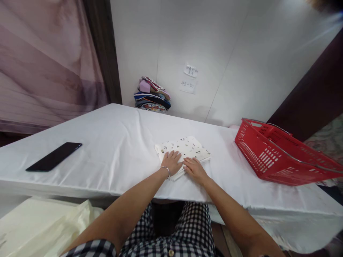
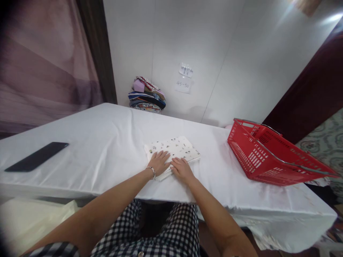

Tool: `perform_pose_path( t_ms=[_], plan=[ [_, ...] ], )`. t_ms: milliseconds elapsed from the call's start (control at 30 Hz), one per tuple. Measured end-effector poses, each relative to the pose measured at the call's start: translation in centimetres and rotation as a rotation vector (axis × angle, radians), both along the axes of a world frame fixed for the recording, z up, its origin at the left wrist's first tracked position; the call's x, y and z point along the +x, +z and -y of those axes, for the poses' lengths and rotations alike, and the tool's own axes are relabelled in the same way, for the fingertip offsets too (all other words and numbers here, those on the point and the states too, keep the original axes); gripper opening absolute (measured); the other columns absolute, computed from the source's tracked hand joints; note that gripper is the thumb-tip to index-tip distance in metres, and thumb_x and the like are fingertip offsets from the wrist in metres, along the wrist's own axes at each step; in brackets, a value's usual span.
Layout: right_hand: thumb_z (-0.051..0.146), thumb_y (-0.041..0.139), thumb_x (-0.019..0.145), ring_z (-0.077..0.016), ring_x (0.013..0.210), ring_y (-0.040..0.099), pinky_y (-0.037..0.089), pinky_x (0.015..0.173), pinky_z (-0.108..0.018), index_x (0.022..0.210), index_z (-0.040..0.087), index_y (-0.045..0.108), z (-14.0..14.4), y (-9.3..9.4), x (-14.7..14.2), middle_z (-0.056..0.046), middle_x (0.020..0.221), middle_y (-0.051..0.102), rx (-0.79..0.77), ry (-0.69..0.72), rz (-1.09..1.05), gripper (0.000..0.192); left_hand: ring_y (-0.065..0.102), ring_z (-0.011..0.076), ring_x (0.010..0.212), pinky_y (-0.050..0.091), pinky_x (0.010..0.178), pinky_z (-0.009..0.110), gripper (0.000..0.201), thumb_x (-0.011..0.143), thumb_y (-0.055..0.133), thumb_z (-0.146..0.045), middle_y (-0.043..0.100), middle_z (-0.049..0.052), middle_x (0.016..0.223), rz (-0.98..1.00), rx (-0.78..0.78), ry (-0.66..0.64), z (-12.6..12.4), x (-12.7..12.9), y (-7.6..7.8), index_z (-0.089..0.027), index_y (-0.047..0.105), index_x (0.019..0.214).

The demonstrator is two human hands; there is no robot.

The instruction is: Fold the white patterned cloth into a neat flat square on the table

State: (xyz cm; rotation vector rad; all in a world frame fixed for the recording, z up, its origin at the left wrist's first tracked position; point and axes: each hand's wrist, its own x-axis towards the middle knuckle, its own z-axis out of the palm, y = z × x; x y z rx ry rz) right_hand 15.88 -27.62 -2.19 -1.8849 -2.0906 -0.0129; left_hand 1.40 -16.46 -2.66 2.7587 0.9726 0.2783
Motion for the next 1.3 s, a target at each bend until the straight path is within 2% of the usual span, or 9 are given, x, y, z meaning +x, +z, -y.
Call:
perform_pose_path(
  t_ms=[133,300,500,600,800,933,1067,1200,1300],
  plan=[
    [0.042,0.032,0.093,-0.0164,0.128,0.037,0.023,0.107,-0.039,0.128,0.026,0.049,0.6,-0.6,1.6,-0.004,0.134,0.049,0.056,0.030,-0.022,0.042,0.018,0.0222,0.137,0.010,0.110,0.047,0.054,0.087,0.030,-0.046,0.029,0.002,0.147,0.007,0.003,0.000,0.0,0.0,-0.1,-0.027,0.035,0.137],
    [0.041,0.031,0.093,-0.0175,0.127,0.038,0.022,0.108,-0.041,0.129,0.026,0.048,0.7,-1.2,2.8,-0.004,0.133,0.050,0.074,-0.055,-0.044,0.043,0.018,0.0220,0.137,0.011,0.110,0.046,0.055,0.087,0.029,-0.048,0.029,0.001,0.147,0.002,0.014,0.001,-0.1,0.1,-0.3,-0.026,0.036,0.137],
    [0.039,0.027,0.094,-0.0180,0.126,0.039,0.017,0.107,-0.043,0.121,0.024,0.054,0.7,-1.6,3.9,-0.004,0.130,0.052,0.133,-0.355,-0.079,0.041,0.019,0.0221,0.136,0.012,0.111,0.045,0.054,0.088,0.029,-0.047,0.030,0.001,0.147,-0.007,0.016,0.001,0.0,-0.1,0.1,-0.025,0.036,0.137],
    [0.038,0.024,0.094,-0.0194,0.128,0.035,0.018,0.106,-0.046,0.121,0.024,0.053,0.7,-1.5,4.2,-0.005,0.133,0.050,0.126,-0.498,-0.089,0.042,0.021,0.0221,0.136,0.013,0.110,0.044,0.052,0.088,0.030,-0.046,0.032,0.002,0.146,0.015,0.015,-0.002,0.0,-0.4,0.3,-0.025,0.038,0.135],
    [0.039,0.023,0.094,-0.0207,0.134,0.022,0.018,0.105,-0.048,0.126,0.022,0.047,0.5,-1.6,4.0,-0.006,0.141,0.038,0.069,-0.664,-0.031,0.043,0.027,0.0215,0.133,0.016,0.110,0.045,0.052,0.089,0.027,-0.053,0.040,0.002,0.141,0.116,-0.027,0.032,1.0,-1.5,-0.4,-0.025,0.047,0.128],
    [0.039,0.025,0.094,-0.0221,0.135,0.020,0.020,0.105,-0.049,0.127,0.022,0.046,0.2,-2.0,4.3,-0.006,0.142,0.037,0.074,-0.663,-0.030,0.043,0.028,0.0245,0.132,0.013,0.110,0.047,0.058,0.082,0.043,-0.057,0.041,0.005,0.140,0.114,0.034,-0.028,2.7,-2.8,-0.8,-0.023,0.046,0.128],
    [0.039,0.026,0.094,-0.0232,0.134,0.022,0.025,0.102,-0.048,0.126,0.022,0.047,0.2,-2.4,4.7,-0.007,0.140,0.039,0.092,-0.644,-0.039,0.042,0.035,0.0264,0.126,0.020,0.106,0.047,0.058,0.079,0.055,-0.046,0.045,0.009,0.136,0.072,0.160,-0.118,4.1,-3.7,-0.1,-0.019,0.044,0.129],
    [0.039,0.028,0.094,-0.0238,0.132,0.025,0.031,0.099,-0.043,0.122,0.022,0.050,0.3,-2.6,5.0,-0.007,0.138,0.042,0.131,-0.603,-0.031,0.040,0.047,0.0237,0.110,0.035,0.091,0.041,0.042,0.086,0.043,-0.023,0.054,0.010,0.122,0.012,0.282,-0.190,4.9,-3.6,0.9,-0.019,0.043,0.128],
    [0.037,0.029,0.094,-0.0232,0.130,0.029,0.033,0.098,-0.040,0.118,0.021,0.052,0.3,-2.8,5.3,-0.008,0.133,0.045,0.176,-0.566,-0.019,0.037,0.051,0.0242,0.099,0.038,0.082,0.041,0.045,0.087,0.034,-0.012,0.056,0.012,0.113,-0.077,0.333,-0.159,5.7,-2.8,1.4,-0.019,0.040,0.131]
  ],
)
